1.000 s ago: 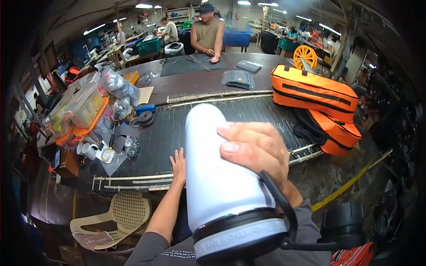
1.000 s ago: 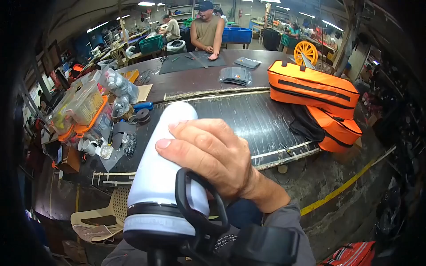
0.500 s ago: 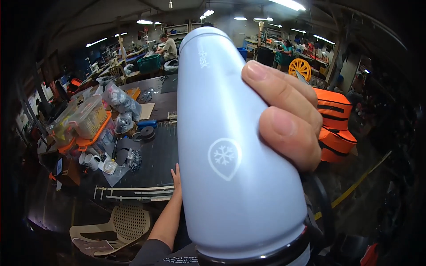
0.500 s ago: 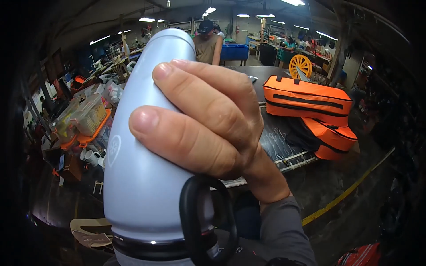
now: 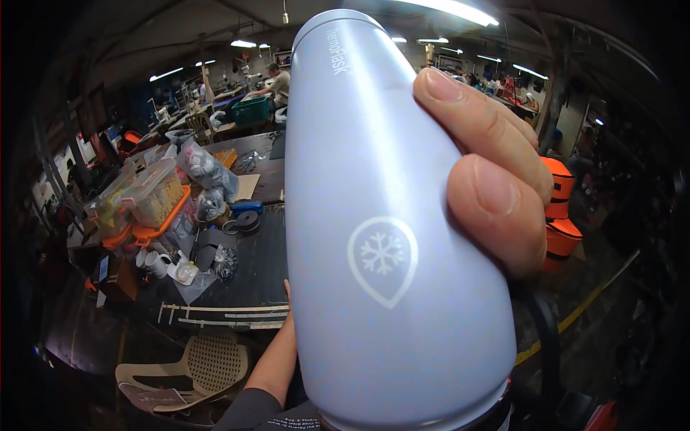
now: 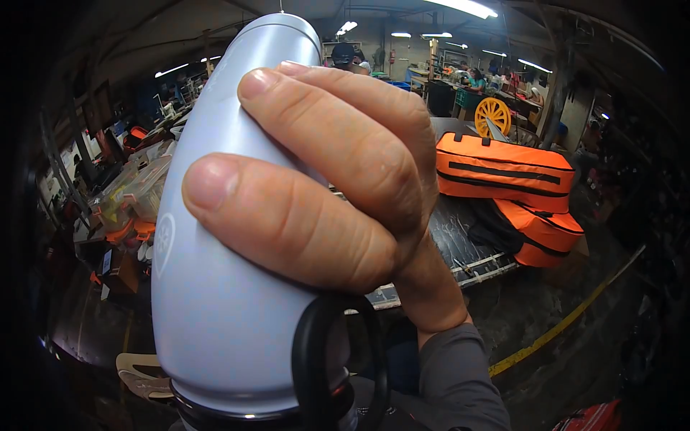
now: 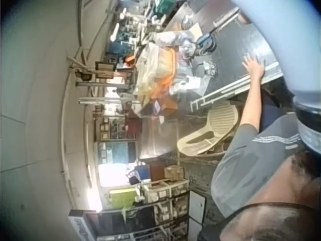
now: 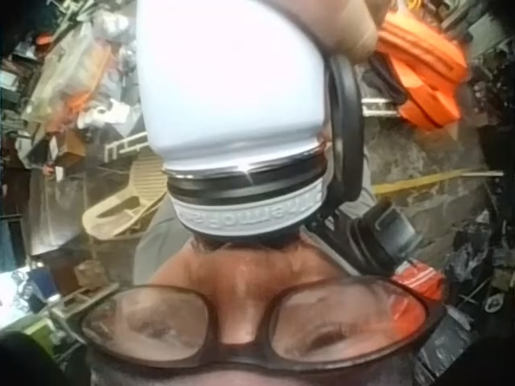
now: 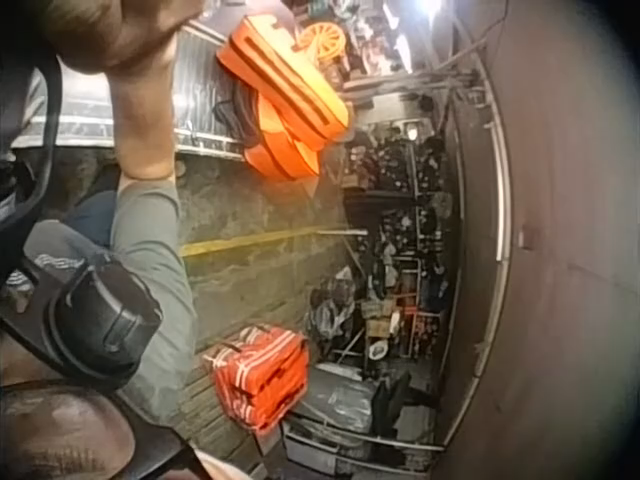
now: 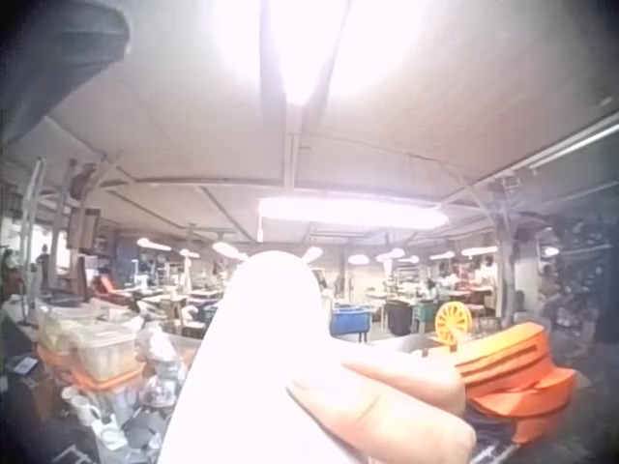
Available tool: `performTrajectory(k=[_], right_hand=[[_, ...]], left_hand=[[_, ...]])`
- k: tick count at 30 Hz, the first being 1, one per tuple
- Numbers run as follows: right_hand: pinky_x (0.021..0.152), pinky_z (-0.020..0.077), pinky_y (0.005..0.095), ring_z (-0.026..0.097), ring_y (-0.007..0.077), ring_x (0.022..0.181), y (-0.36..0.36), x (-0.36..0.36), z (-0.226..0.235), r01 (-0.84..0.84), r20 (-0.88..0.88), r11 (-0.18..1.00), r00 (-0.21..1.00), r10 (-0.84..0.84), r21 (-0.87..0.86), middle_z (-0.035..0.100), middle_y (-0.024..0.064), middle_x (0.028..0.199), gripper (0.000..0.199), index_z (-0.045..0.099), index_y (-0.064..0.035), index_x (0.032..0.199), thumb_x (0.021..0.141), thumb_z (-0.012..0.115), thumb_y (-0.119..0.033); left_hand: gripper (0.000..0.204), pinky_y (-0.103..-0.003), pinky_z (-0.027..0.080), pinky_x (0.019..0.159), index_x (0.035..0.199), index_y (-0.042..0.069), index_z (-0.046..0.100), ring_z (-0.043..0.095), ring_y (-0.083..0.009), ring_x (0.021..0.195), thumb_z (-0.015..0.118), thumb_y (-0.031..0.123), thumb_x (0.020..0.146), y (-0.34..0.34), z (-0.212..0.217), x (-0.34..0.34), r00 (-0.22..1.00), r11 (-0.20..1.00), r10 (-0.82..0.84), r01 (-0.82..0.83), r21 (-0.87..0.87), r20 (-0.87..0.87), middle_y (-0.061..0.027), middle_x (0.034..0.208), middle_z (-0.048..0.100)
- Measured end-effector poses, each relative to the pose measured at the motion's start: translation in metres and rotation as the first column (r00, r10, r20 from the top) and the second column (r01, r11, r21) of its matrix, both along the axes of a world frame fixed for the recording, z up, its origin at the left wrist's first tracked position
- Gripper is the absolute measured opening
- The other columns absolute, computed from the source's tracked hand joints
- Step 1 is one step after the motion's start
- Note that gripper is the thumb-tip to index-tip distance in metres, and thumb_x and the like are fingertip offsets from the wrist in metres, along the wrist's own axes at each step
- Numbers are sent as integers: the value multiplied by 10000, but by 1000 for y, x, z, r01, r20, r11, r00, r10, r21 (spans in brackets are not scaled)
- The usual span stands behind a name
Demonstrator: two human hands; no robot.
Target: Trimming loose threads from orange bags and mesh inserts using thread snips.
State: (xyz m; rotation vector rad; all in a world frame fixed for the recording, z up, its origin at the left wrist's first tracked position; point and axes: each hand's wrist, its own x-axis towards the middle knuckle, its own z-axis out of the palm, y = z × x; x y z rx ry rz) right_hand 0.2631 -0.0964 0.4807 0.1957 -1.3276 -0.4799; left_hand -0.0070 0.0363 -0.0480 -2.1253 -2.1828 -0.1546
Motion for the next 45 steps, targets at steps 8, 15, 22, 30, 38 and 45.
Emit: performTrajectory(k=[8,15,22,30,38,45], right_hand=[[945,652,379,724,293,1108,-1,-7,-3,-20,-1,1000,1000,20,-19,727,105,1313,450,749,-197,1281,872,938,-206],[939,651,378,723,293,1103,-1,-10,-3,-32,-11,999,999,32,-25,727,104,1309,448,748,-199,1277,871,937,-206],[933,650,377,723,292,1098,3,-8,-3,-16,-18,1000,1000,15,-24,727,102,1305,445,748,-202,1273,869,936,-207],[926,648,375,722,292,1092,4,-9,0,-18,-26,1000,1000,18,-18,727,101,1301,442,748,-204,1269,868,935,-207],[919,647,374,722,291,1086,5,-10,0,-13,-29,1000,1000,12,-23,726,99,1297,440,748,-207,1265,866,934,-207],[912,646,372,721,290,1081,5,-9,-2,-5,-34,1000,999,4,-29,726,98,1293,437,748,-209,1261,865,933,-207]], left_hand=[[737,-732,114,1342,1764,128,346,81,-413,1727,522,446,1123,-27,6,-8,1000,1000,4,-4,-25,14,-147,1846,269],[752,-697,73,1368,1765,115,334,87,-376,1732,522,458,1123,-23,-5,-18,995,1000,1,-3,11,96,-148,1849,260],[754,-697,60,1369,1768,116,322,91,-369,1732,515,459,1125,-21,-16,-15,995,1000,-10,9,19,99,-152,1847,262],[756,-699,45,1370,1771,117,308,96,-362,1732,508,460,1128,-23,-20,-15,995,999,-4,0,33,102,-157,1844,265],[759,-700,31,1371,1774,118,294,100,-355,1732,500,462,1130,-22,-25,-14,994,999,-4,0,36,109,-162,1842,268],[761,-701,18,1373,1777,119,282,104,-349,1732,493,463,1132,-13,-23,-14,993,999,-7,2,38,114,-166,1840,270]])
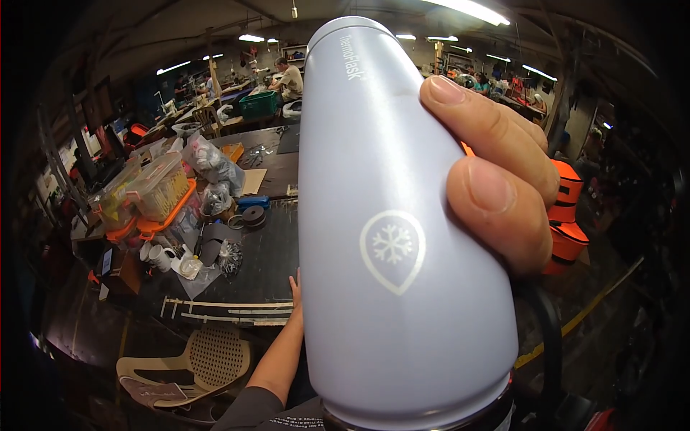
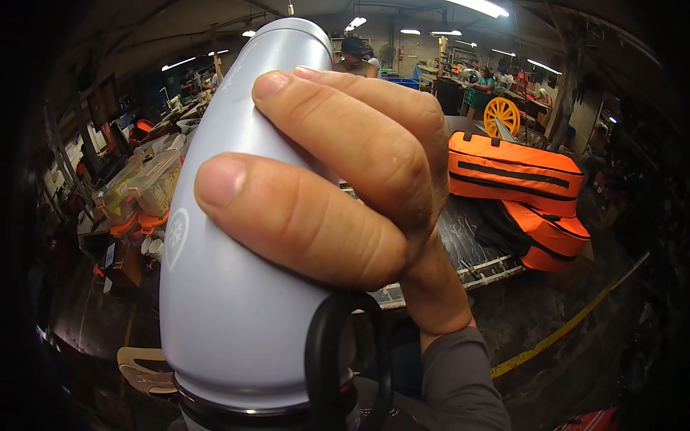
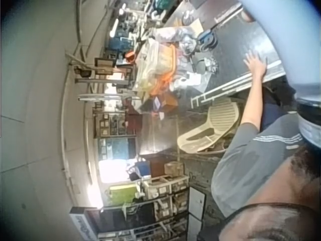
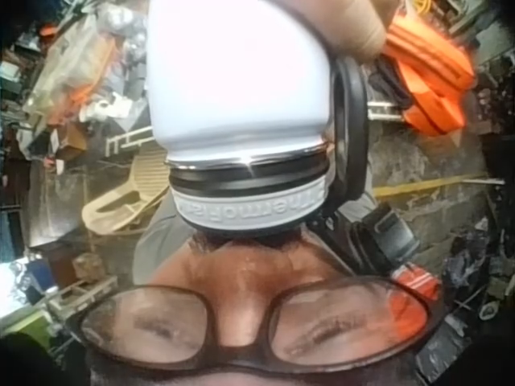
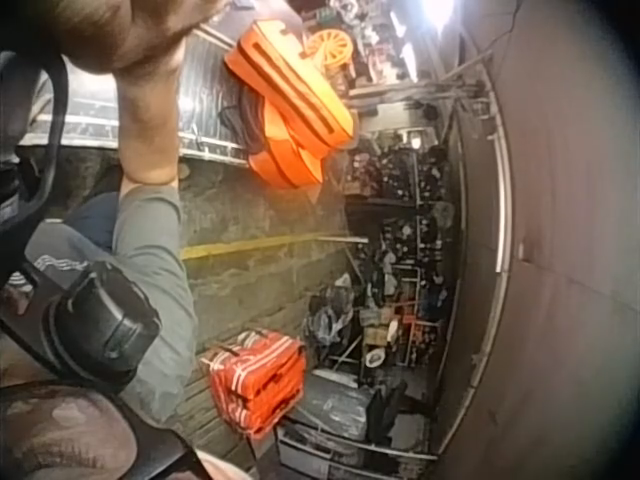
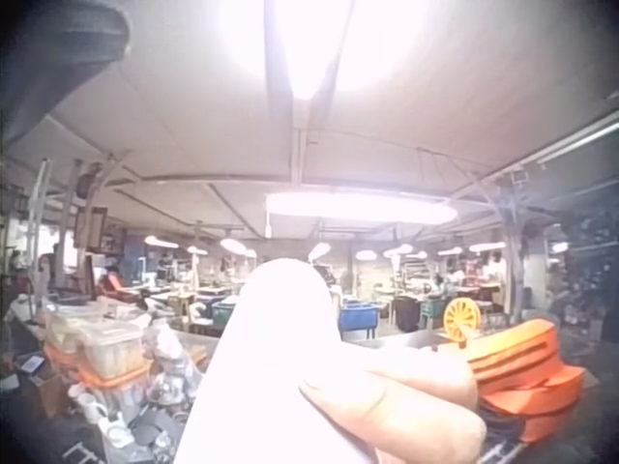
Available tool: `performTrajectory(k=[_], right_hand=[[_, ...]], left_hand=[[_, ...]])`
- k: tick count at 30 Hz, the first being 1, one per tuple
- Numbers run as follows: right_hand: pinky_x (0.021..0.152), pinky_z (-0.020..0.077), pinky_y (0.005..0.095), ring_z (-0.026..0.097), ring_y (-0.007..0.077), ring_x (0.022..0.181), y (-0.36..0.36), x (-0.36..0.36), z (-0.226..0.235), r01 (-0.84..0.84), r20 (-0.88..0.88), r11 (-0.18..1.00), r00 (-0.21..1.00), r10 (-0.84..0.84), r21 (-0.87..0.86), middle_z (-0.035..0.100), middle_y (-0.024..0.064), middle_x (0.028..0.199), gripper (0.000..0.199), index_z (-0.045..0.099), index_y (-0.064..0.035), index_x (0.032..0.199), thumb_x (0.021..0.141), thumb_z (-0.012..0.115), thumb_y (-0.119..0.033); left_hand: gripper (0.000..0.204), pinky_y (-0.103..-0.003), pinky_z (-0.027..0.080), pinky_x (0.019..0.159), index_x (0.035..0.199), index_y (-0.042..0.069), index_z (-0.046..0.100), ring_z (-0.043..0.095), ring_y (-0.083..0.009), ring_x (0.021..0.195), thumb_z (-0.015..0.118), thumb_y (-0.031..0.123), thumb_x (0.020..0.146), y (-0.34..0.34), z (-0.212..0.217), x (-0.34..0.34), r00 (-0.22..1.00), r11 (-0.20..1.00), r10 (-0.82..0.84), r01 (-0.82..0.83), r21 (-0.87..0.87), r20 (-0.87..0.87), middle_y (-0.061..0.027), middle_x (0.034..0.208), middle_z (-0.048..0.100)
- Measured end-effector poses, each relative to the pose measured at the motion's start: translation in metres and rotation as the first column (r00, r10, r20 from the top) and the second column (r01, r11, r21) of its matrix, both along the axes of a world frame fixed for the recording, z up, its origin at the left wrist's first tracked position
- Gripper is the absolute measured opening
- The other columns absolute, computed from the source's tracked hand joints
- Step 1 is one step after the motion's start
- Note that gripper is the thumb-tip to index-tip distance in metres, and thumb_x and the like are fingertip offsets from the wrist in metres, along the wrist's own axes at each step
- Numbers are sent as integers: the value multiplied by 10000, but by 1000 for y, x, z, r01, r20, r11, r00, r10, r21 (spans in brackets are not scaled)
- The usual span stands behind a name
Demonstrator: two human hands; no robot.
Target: Trimming loose threads from orange bags and mesh inserts using thread snips.
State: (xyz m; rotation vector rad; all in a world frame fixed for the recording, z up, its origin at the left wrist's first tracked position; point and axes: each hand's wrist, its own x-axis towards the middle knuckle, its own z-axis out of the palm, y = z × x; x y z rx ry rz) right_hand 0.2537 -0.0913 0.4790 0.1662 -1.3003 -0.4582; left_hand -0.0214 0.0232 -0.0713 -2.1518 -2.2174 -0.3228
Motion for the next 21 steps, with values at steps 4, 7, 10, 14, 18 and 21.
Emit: performTrajectory(k=[4,7,10,14,18,21], right_hand=[[909,646,372,721,290,1079,-1,0,1,-7,-7,1000,1000,7,-5,726,97,1291,436,748,-210,1259,864,933,-207],[906,645,371,721,290,1076,-1,1,-2,3,-7,1000,1000,-3,-14,726,97,1289,435,748,-211,1257,863,933,-207],[904,645,371,721,290,1074,0,1,-3,8,-10,1000,1000,-8,-17,726,96,1288,434,748,-212,1255,863,932,-207],[900,644,370,720,289,1071,0,-2,-4,4,-13,1000,1000,-4,-21,726,95,1286,432,748,-213,1253,862,932,-207],[897,643,369,720,289,1069,0,-5,-4,-8,-15,1000,1000,7,-24,726,94,1283,431,748,-214,1251,861,931,-207],[894,643,369,720,289,1067,0,-8,-5,-11,-14,1000,1000,11,-25,725,94,1282,430,748,-215,1250,861,931,-207]], left_hand=[[696,-659,124,1360,1726,96,378,256,-342,1670,507,435,1132,-6,-5,-4,997,985,11,4,172,-81,-180,1759,394],[645,-620,231,1348,1673,74,480,401,-345,1611,535,410,1125,-12,2,4,992,951,11,29,308,-128,-195,1684,511],[668,-627,224,1349,1669,73,489,384,-369,1618,572,420,1103,-26,24,14,999,973,-4,15,230,-47,-204,1699,489],[699,-636,214,1350,1663,73,503,362,-401,1626,621,432,1075,-40,60,25,998,992,-3,-5,124,64,-215,1718,460],[732,-646,205,1351,1658,73,516,339,-433,1635,669,444,1046,-52,104,36,984,1000,18,-21,16,175,-227,1738,431],[757,-652,197,1352,1654,73,525,322,-456,1641,706,453,1025,-57,141,45,965,998,36,-20,-64,259,-235,1753,409]])
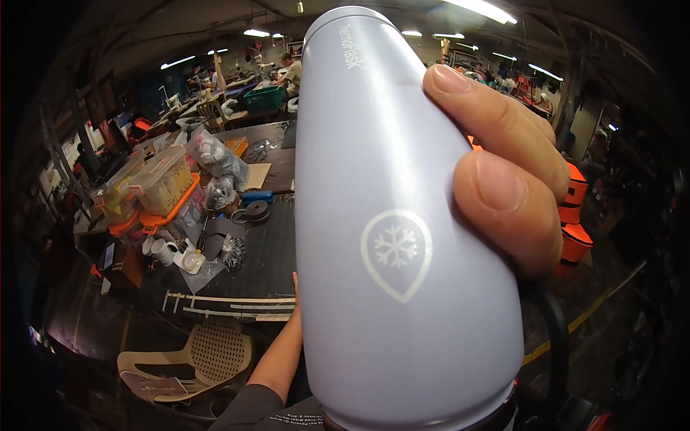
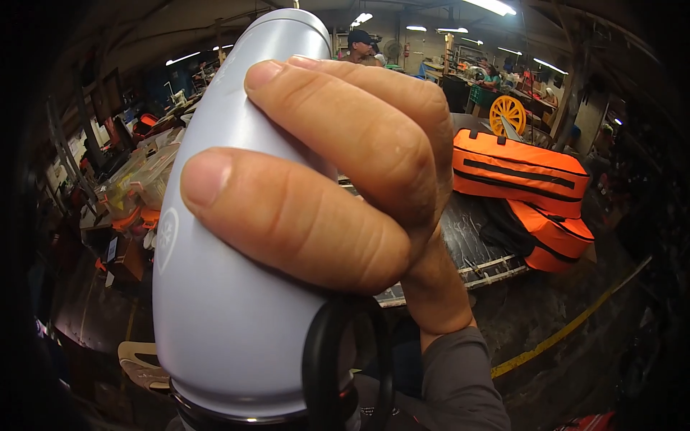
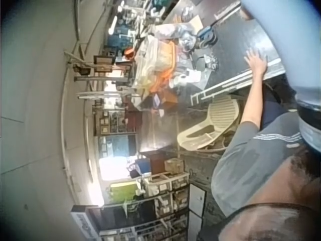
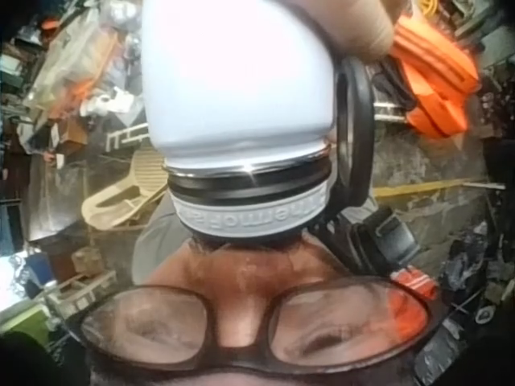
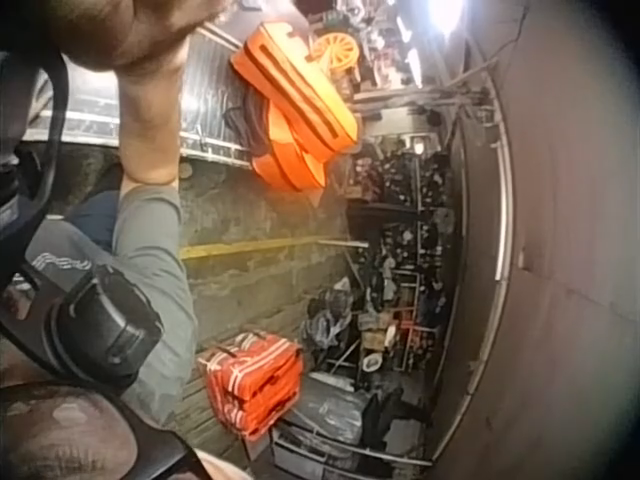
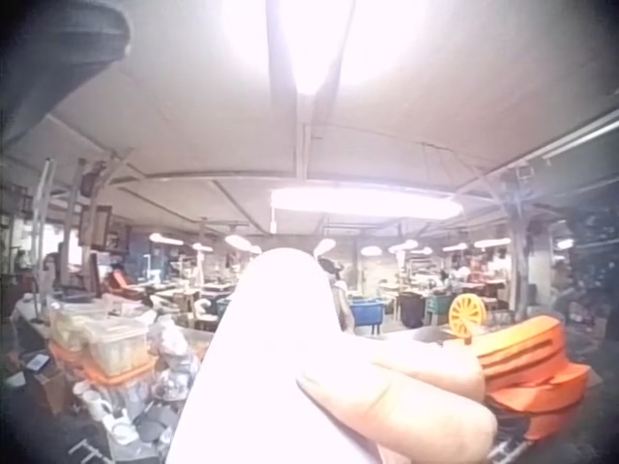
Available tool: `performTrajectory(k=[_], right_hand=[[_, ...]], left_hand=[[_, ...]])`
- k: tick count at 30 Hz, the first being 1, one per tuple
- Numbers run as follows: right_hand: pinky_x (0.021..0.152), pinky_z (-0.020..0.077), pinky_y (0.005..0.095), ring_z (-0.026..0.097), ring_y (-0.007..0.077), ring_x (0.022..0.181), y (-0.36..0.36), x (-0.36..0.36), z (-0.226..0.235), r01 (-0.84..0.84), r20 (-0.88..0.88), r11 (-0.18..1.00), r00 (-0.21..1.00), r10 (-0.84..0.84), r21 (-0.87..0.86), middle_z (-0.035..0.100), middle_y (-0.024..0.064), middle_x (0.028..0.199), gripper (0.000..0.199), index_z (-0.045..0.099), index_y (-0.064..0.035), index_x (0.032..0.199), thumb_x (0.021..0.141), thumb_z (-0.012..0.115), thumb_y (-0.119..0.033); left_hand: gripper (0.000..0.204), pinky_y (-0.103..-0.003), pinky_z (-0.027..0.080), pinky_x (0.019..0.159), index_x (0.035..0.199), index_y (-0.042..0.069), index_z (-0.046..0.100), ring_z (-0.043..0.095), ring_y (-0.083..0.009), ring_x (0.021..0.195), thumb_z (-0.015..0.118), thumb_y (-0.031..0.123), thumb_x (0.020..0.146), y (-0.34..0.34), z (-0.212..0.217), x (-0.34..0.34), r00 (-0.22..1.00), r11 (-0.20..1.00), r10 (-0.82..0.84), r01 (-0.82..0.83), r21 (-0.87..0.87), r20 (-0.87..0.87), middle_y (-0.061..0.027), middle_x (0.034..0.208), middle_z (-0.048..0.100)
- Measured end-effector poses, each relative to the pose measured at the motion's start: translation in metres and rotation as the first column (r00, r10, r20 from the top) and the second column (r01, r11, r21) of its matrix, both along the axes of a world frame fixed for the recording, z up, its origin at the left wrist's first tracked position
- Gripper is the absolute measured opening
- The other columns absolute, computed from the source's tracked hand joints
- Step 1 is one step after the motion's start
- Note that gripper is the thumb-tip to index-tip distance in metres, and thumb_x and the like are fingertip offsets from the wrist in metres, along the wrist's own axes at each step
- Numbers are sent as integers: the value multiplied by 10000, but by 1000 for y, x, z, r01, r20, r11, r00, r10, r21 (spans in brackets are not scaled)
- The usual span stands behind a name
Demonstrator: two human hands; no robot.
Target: Trimming loose threads from orange bags and mesh inserts using thread snips.
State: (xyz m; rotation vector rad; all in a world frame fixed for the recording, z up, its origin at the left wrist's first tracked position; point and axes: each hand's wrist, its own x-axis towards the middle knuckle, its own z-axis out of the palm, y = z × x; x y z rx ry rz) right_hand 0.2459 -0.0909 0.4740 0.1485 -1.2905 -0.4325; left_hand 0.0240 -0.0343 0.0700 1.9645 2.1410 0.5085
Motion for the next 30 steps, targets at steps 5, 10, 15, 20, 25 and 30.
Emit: performTrajectory(k=[5,10,15,20,25,30], right_hand=[[890,642,368,719,288,1063,-3,-10,2,-28,-1,1000,1000,28,1,725,93,1279,428,748,-217,1247,860,931,-208],[885,641,367,719,288,1059,-1,-15,-1,-31,7,999,999,31,-9,725,92,1276,426,748,-219,1244,859,930,-208],[881,641,366,719,288,1056,1,-25,-3,-40,11,999,999,40,-15,725,91,1274,425,748,-220,1241,858,929,-208],[876,640,365,718,287,1052,4,-47,0,-82,17,996,996,83,-18,725,90,1271,423,748,-222,1239,857,929,-208],[872,639,364,718,287,1049,6,-81,3,-167,27,986,985,168,-20,725,89,1268,421,747,-223,1236,856,928,-208],[868,638,363,718,286,1045,3,-143,-13,-359,40,930,931,363,-76,724,88,1266,419,747,-225,1233,855,928,-208]], left_hand=[[681,-643,211,1350,1582,56,593,360,-456,1619,736,395,1009,-9,-3,-6,995,999,1,-6,52,100,-247,1708,465],[612,-641,215,1349,1528,52,637,378,-444,1609,738,350,1003,-7,-10,-6,993,998,7,-13,54,116,-243,1672,512],[591,-640,213,1350,1506,44,651,369,-442,1616,742,322,993,-2,-23,-9,992,998,15,-23,63,126,-243,1658,528],[521,-601,319,1275,1447,17,671,511,-455,1454,739,257,990,-5,-37,-19,947,983,-4,-55,175,321,-256,1513,612],[433,-479,573,1041,1385,-17,692,693,-405,1176,763,139,988,-37,-26,-29,795,938,-7,-205,278,607,-243,1326,700],[488,-473,533,1109,1472,10,661,683,-355,1229,731,220,1036,-135,1,-70,599,903,-51,-314,293,799,-190,1429,684]])
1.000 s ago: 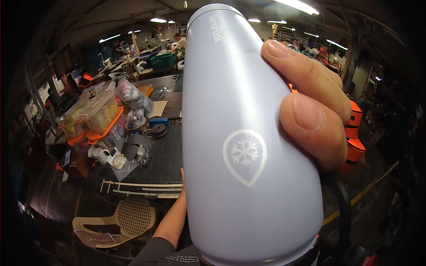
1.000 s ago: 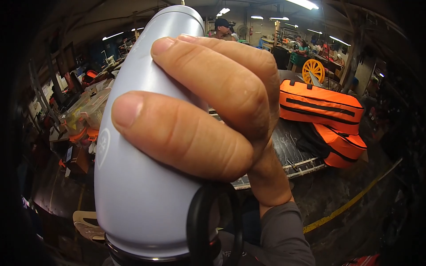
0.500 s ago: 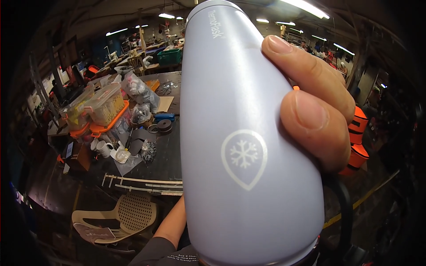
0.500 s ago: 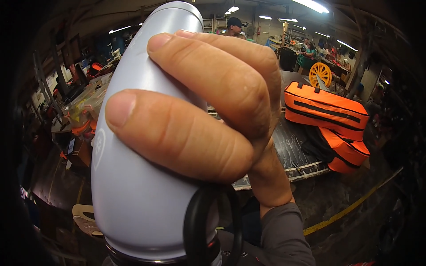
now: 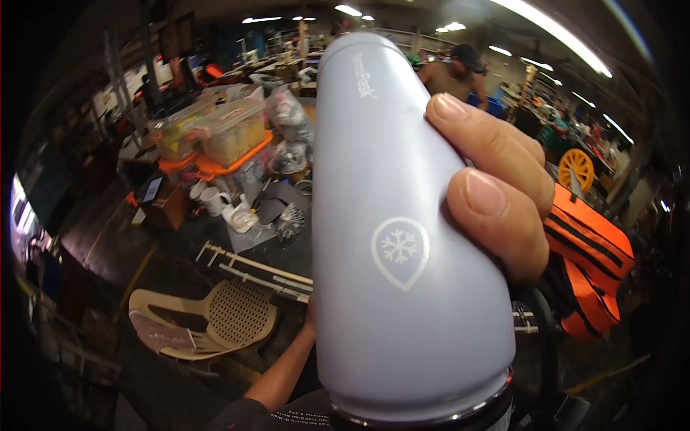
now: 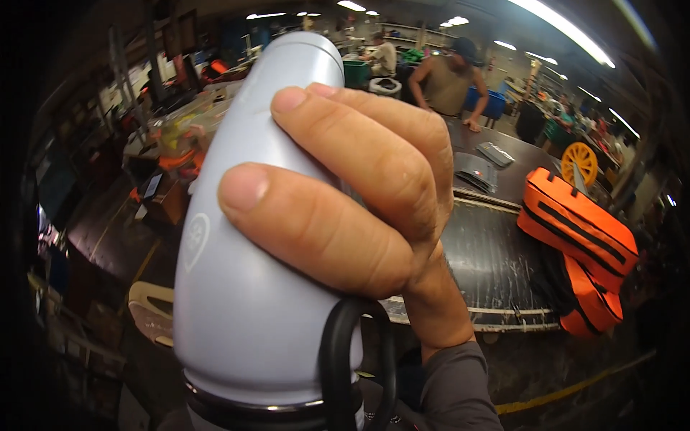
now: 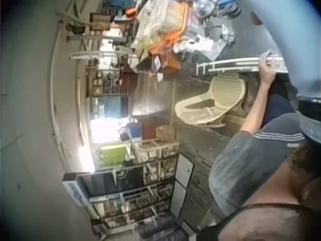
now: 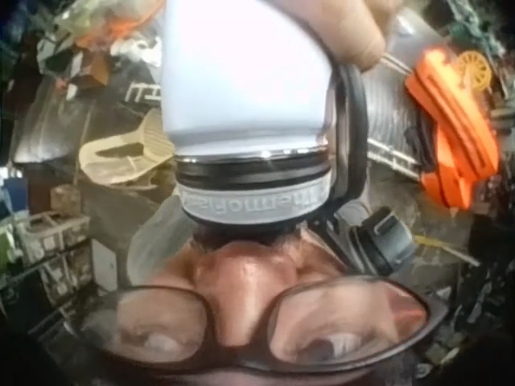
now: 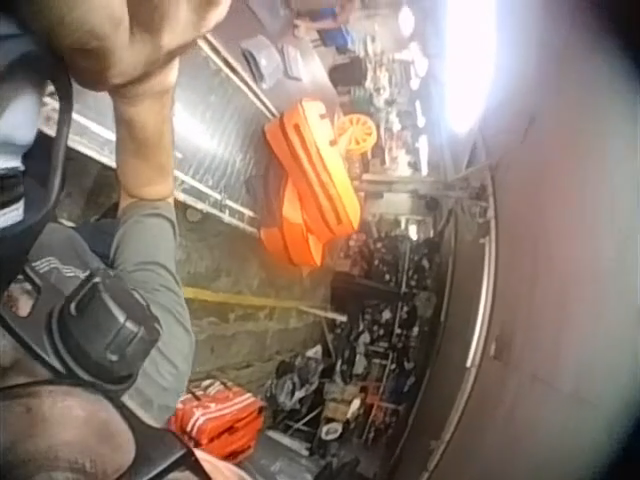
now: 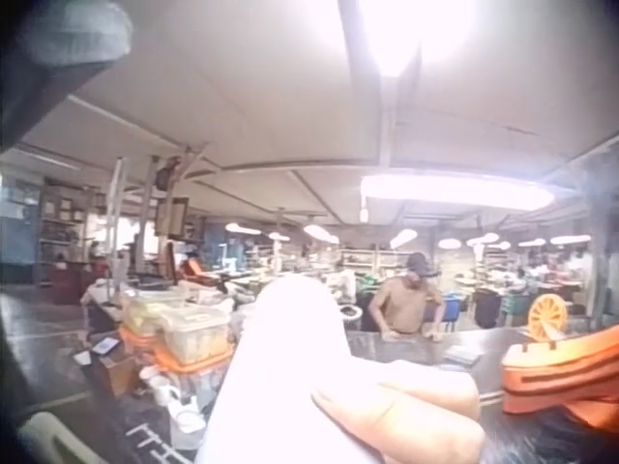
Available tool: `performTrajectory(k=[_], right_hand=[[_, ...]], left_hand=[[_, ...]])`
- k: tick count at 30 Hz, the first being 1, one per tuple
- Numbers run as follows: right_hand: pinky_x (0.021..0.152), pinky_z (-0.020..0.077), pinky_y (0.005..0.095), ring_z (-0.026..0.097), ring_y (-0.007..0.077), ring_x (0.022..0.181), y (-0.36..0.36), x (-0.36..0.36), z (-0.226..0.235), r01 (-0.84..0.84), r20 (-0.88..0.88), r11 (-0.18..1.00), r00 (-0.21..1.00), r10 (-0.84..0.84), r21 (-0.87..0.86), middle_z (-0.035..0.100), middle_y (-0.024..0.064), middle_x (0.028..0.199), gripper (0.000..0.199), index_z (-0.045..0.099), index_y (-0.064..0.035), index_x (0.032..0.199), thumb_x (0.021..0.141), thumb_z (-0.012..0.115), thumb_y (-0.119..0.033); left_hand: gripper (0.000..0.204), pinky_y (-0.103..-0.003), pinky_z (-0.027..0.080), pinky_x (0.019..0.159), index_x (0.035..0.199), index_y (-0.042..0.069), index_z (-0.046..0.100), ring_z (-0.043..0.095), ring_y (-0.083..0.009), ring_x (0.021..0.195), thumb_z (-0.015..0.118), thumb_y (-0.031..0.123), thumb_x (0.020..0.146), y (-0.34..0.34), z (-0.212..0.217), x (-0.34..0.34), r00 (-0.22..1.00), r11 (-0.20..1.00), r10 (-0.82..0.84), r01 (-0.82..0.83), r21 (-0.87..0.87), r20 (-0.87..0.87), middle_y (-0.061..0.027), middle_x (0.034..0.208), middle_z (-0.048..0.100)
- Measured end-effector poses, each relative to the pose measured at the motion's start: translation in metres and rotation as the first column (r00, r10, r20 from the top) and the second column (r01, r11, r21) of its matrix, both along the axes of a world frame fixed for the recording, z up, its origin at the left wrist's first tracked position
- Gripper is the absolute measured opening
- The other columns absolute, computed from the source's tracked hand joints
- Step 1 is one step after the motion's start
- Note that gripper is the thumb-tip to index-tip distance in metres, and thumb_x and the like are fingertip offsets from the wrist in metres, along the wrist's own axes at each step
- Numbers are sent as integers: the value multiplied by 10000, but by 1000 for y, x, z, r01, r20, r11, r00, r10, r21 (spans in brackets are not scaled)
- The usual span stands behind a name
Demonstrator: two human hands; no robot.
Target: Trimming loose threads from orange bags and mesh inserts using thread snips.
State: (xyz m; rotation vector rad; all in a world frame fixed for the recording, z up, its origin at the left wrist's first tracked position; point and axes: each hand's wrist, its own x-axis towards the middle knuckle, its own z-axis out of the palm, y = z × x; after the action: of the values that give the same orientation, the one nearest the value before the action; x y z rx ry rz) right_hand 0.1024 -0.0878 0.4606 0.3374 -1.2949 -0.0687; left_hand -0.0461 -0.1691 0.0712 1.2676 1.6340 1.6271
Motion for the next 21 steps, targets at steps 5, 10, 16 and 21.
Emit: performTrajectory(k=[5,10,16,21], right_hand=[[824,623,365,737,292,1019,-8,-14,-18,-57,156,998,986,52,26,785,114,1225,429,798,-154,1181,780,944,-188],[818,605,356,747,286,972,-36,-21,-69,-169,526,964,811,255,-205,814,118,1180,415,809,-55,1161,766,839,-180],[1036,570,447,736,320,1173,-45,-8,-134,-258,661,668,126,739,-698,744,146,1356,781,697,-15,1440,759,974,-276],[1013,581,426,760,324,1114,-59,-3,-178,43,396,394,66,916,-918,761,149,1246,872,697,-1,1340,617,1052,-335]], left_hand=[[309,-331,526,1002,1348,6,728,661,-180,1087,656,155,1087,-40,130,-25,966,931,244,-207,301,-90,-88,1258,751],[574,-399,441,1200,1517,-58,622,662,-249,1326,520,393,1178,-100,249,-49,975,847,210,-142,513,-77,-186,1386,748],[1464,-459,418,1246,1584,-118,543,697,-311,1338,235,1104,839,-129,359,-14,975,968,-219,222,117,-35,-250,1417,738],[978,-411,504,1108,1607,-78,508,659,-191,1202,744,664,1015,-125,304,-21,897,813,-390,228,535,210,-103,1148,732]])
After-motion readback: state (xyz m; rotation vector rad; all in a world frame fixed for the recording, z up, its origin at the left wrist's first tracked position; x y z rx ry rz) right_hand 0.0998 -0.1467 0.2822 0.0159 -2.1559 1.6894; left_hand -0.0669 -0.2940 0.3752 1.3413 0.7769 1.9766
